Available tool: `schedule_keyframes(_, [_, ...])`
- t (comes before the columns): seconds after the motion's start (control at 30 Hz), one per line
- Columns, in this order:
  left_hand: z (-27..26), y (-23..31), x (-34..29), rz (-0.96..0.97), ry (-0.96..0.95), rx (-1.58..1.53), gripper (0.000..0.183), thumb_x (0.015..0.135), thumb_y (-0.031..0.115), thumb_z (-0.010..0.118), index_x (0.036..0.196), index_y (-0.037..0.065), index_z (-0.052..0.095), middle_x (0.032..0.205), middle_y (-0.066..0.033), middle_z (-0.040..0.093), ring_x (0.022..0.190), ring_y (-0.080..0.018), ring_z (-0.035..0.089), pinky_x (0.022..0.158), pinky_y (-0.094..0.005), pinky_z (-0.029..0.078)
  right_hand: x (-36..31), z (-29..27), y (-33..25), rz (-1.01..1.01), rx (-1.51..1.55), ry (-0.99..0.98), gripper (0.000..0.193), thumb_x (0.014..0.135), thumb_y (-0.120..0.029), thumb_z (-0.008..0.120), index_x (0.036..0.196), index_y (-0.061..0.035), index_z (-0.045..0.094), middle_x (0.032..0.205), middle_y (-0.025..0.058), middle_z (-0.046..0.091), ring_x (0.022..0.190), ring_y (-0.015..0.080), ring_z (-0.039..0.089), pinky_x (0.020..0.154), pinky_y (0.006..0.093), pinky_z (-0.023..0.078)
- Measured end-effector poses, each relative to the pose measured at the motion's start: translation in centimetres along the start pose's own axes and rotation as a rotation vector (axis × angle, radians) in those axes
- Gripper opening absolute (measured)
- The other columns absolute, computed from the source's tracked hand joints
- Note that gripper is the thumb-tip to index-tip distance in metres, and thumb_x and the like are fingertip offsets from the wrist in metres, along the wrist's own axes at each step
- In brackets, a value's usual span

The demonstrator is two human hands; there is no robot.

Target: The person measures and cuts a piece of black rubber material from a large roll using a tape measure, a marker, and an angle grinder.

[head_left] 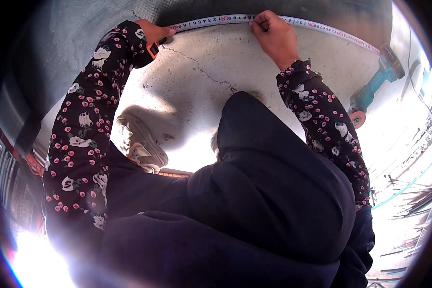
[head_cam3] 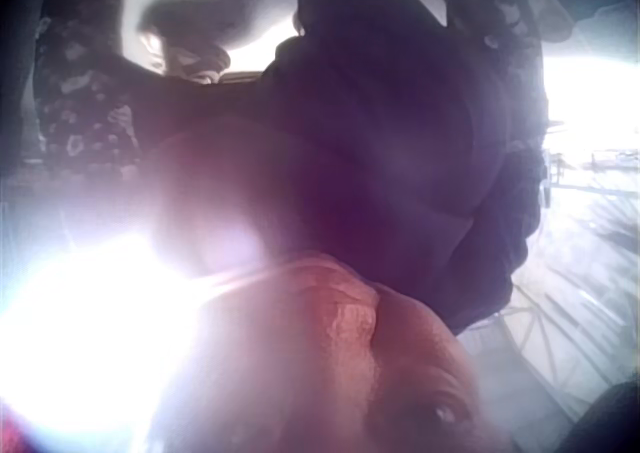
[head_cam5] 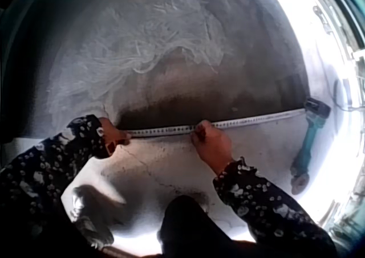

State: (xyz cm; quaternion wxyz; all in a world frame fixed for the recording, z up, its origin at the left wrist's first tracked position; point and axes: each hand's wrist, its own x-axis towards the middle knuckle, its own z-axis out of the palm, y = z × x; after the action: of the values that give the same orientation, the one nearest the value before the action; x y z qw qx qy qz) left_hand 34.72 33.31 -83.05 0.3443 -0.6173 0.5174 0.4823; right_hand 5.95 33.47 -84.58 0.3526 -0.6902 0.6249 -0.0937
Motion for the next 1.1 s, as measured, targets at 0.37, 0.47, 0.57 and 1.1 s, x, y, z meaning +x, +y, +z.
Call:
schedule_keyframes(0.37, [-11.5,12.5,-7.4,-0.077,-0.089,-0.134,0.026,0.076,0.026,0.062,0.093,0.006,0.058,0.082,-0.01,0.06,0.079,-0.0231,0.057,0.071,-0.0289,0.045,-0.9,0.6,0.1,0.055,0.04,0.101,0.017,0.072,-0.025,0.063,0.076,-0.0093,0.061,0.07,0.0052,0.065,0.07,0.0259,0.062,0.064,0.0345,0.048])
schedule_keyframes(0.47, [-13.3,16.6,-8.6,0.055,0.126,-0.235,0.03,0.077,0.02,0.063,0.102,0.007,0.056,0.091,-0.0118,0.061,0.089,-0.0263,0.059,0.079,-0.0306,0.046,-0.8,0.7,-0.1,0.103,0.087,0.093,0.016,0.072,-0.02,0.067,0.075,-0.0046,0.062,0.065,0.0039,0.063,0.058,0.0124,0.059,0.058,0.0261,0.046])
schedule_keyframes(0.57, [-9.3,16.3,-5.7,0.633,0.991,-0.496,0.038,0.075,0.025,0.064,0.107,0.008,0.053,0.094,-0.012,0.061,0.092,-0.0265,0.058,0.081,-0.0319,0.045,-0.5,0.1,-0.3,0.176,0.132,-0.012,0.014,0.071,-0.023,0.064,0.075,-0.0096,0.063,0.071,0.0048,0.065,0.069,0.0232,0.063,0.062,0.0331,0.048])
schedule_keyframes(1.1, [6.0,12.7,0.8,0.231,0.911,-0.394,0.098,0.063,0.033,0.073,0.14,0.015,0.015,0.146,-0.0141,0.001,0.133,-0.0367,0.003,0.11,-0.0426,0.006,-0.1,-0.1,-0.9,0.142,0.094,-0.063,0.018,0.07,-0.026,0.062,0.078,-0.0105,0.064,0.073,0.0069,0.065,0.071,0.0263,0.062,0.063,0.0363,0.049])
